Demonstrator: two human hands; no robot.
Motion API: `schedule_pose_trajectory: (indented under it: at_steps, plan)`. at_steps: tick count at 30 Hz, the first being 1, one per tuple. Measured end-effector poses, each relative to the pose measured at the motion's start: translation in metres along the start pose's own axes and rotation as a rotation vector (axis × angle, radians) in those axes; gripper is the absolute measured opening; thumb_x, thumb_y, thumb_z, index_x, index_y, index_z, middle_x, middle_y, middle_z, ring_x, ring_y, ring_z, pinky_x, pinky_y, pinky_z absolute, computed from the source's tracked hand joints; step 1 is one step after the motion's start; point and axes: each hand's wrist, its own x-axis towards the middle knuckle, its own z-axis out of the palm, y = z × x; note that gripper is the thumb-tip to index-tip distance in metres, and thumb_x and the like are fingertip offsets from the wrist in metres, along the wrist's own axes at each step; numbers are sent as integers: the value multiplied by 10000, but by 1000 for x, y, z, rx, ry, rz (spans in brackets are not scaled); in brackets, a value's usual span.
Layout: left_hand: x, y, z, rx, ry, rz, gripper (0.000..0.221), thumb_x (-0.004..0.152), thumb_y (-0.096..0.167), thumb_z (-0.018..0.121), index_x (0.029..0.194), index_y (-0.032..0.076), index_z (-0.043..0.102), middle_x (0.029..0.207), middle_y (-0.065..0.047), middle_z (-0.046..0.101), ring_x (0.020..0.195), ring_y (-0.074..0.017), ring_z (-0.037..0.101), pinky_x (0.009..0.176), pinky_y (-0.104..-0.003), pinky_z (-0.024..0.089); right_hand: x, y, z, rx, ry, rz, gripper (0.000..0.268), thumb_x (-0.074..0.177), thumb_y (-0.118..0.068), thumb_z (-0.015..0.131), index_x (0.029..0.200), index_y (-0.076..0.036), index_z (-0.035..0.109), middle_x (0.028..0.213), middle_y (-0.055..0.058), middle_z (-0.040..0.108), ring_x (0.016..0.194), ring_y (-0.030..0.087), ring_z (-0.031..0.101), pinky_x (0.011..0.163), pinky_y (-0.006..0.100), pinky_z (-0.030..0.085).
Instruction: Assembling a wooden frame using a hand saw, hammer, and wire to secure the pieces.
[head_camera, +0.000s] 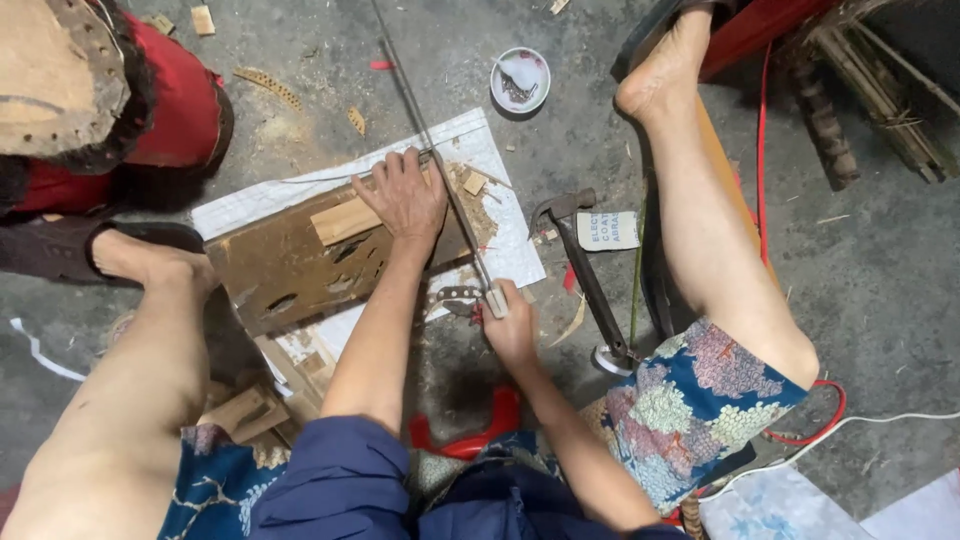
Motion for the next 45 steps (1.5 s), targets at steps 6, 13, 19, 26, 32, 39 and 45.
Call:
schedule_pose_trajectory:
  at_steps: [6,13,19,26,32,39,45]
  plan:
    - [-1,1,-4,-18,-36,-5,225,958,430,638,1001,210,641,913,-10,592,989,-229,609,1030,-583,244,-51,1,-26,14,105,-140,175,836,-122,745,1002,-155,700,750,118,723,773,362,751,691,453,592]
    - [5,3,-10,-17,-12,-12,219,946,414,650,962,196,640,894,-22,590,962,-244,615,1014,-594,258,-11,-5,1,49,47,-43,243,809,-176,754,1045,-208,708,851,126,756,887,377,745,787,471,585]
    - [1,2,-8,-21,-26,-11,214,916,414,662,962,208,628,891,-4,571,956,-227,608,1007,-580,267,-27,23,2,-47,163,-155,255,787,-130,787,1031,-142,715,776,168,735,801,407,743,701,493,590]
    - [5,3,-9,-16,-2,-1,227,915,412,678,940,193,623,878,-15,572,947,-232,613,1039,-604,242,-27,28,11,13,108,-88,267,792,-145,791,1047,-167,718,809,155,740,830,389,741,729,484,578]
    - [2,3,-8,-15,19,10,214,901,400,684,947,202,615,866,-7,555,934,-228,605,1043,-599,246,-2,19,11,33,119,-91,282,784,-152,780,1052,-210,717,830,140,742,858,385,739,734,473,579]
    - [3,2,-11,-24,16,16,225,902,406,673,956,197,611,859,-8,552,919,-230,608,1048,-600,249,-50,7,-8,44,105,-12,232,806,-98,761,1026,-162,725,813,168,752,844,409,743,744,487,580]
    - [2,1,-5,-20,34,11,219,904,417,664,938,208,611,863,-12,554,917,-231,613,1045,-601,258,5,4,8,71,52,-48,304,819,-139,743,1112,-209,699,922,133,762,929,381,738,809,485,581]
